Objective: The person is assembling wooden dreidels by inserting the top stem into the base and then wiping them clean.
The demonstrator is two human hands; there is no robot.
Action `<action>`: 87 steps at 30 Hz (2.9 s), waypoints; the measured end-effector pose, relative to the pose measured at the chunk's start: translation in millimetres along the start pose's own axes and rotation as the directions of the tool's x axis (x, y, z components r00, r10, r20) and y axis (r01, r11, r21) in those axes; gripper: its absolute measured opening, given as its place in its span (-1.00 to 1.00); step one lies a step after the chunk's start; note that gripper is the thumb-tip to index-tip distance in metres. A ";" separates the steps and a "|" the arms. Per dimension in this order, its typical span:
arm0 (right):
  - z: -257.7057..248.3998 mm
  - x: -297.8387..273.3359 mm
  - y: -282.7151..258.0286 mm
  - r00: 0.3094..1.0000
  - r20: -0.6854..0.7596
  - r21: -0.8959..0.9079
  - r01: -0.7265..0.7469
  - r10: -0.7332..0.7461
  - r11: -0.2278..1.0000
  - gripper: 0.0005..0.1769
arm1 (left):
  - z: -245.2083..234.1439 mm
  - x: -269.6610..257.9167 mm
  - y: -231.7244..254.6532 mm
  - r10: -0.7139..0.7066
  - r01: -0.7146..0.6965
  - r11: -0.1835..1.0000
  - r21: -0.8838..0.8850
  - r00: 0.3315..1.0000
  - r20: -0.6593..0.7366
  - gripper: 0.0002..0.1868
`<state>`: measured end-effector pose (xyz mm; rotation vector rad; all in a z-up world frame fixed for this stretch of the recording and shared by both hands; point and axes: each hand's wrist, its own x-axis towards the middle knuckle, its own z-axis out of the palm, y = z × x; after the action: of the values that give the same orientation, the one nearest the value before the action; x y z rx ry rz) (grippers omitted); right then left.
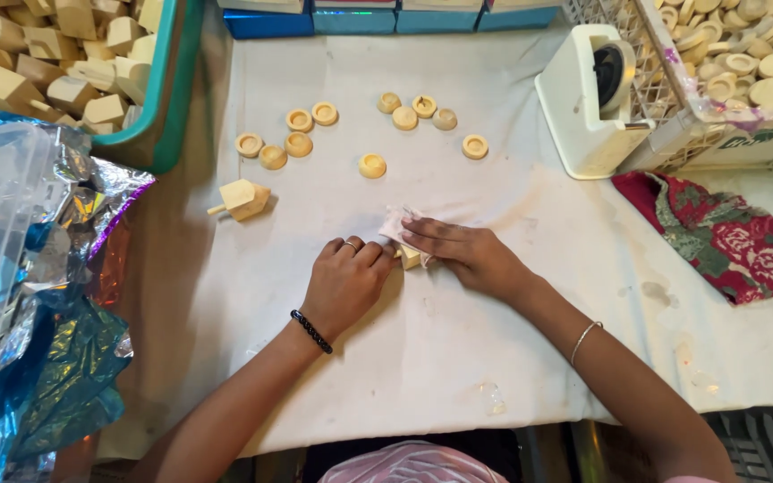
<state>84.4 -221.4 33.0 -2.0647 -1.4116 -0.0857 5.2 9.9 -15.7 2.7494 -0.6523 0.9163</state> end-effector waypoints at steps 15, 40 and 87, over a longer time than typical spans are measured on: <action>3.7 -3.9 4.7 0.996 -0.050 0.073 -0.075 0.079 0.994 -0.35 | -2.3 2.8 -1.3 -0.013 0.011 0.998 -0.057 0.999 -0.035 -0.86; 6.2 -8.6 9.4 0.989 -0.108 0.040 -0.100 0.104 0.994 -0.39 | -2.2 5.8 -1.4 -0.033 0.033 0.997 -0.068 0.999 0.011 -0.86; 19.4 2.8 -5.7 0.995 -0.080 -0.131 0.049 -0.060 0.990 -0.30 | -12.0 11.2 0.7 0.041 -0.060 0.991 -0.116 0.987 -0.157 -0.84</action>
<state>75.2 -207.7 21.1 -2.1003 -1.4447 -0.2907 6.5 8.8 0.7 2.5372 -0.7266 1.0524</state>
